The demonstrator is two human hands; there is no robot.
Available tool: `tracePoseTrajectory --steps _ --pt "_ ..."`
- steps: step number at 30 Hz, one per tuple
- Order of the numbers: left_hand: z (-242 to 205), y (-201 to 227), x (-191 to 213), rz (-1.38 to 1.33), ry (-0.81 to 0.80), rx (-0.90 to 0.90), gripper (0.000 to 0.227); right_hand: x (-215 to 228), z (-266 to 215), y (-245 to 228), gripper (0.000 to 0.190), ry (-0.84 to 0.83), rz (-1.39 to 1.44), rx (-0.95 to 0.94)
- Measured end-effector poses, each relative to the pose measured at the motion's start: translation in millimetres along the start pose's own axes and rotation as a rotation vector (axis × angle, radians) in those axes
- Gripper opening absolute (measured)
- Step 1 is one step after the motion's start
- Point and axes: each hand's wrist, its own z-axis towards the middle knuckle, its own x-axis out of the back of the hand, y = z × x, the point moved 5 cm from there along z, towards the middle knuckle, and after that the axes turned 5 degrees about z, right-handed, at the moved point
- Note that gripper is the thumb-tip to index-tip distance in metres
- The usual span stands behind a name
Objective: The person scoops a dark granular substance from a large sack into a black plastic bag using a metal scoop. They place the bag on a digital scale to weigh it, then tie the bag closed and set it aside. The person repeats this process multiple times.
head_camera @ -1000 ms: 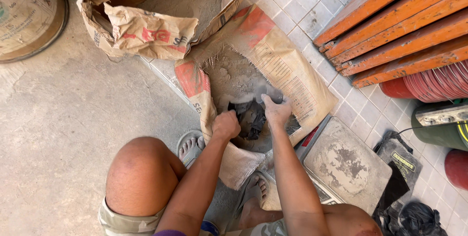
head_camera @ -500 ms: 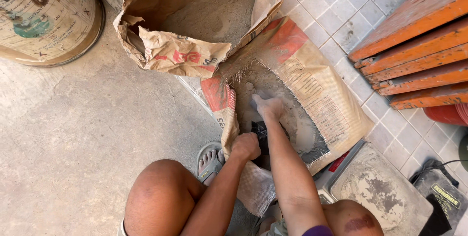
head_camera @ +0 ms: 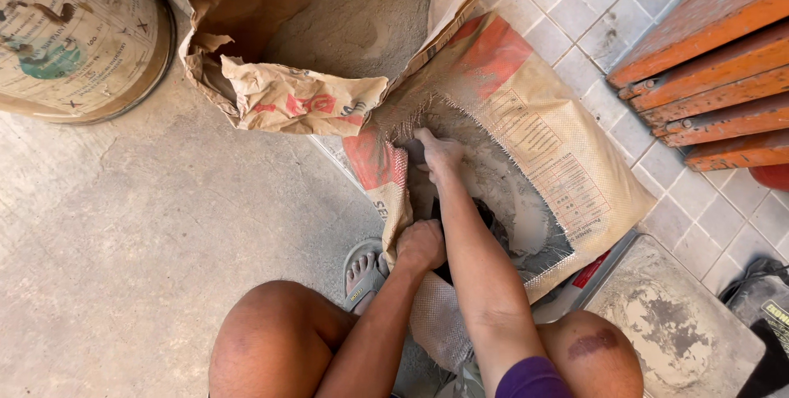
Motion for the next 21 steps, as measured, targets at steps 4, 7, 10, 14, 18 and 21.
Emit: tracePoseTrajectory --steps 4,7,10,14,18,21 --pt "7.5 -1.9 -3.7 0.027 0.040 -0.001 0.018 16.9 -41.0 -16.8 0.059 -0.107 0.300 0.000" --pt "7.0 -6.2 -2.5 -0.296 0.099 0.067 0.019 35.5 -25.0 -6.3 0.057 -0.227 0.497 -0.071" --pt "9.3 -6.7 1.6 -0.482 0.063 0.121 0.024 65.6 -30.6 -12.9 0.051 -0.335 0.595 -0.171" --pt "16.7 -8.6 1.1 -0.651 0.125 0.154 0.024 117.6 -41.4 -14.0 0.032 -0.344 0.709 -0.136" --pt "13.2 -6.3 10.1 -0.752 0.212 0.149 0.021 155.6 -99.4 -33.0 0.035 -0.347 0.664 -0.093" --pt "16.0 -6.2 1.5 -0.784 0.221 0.195 0.019 172.6 -120.0 -18.7 0.044 -0.341 0.645 -0.133"
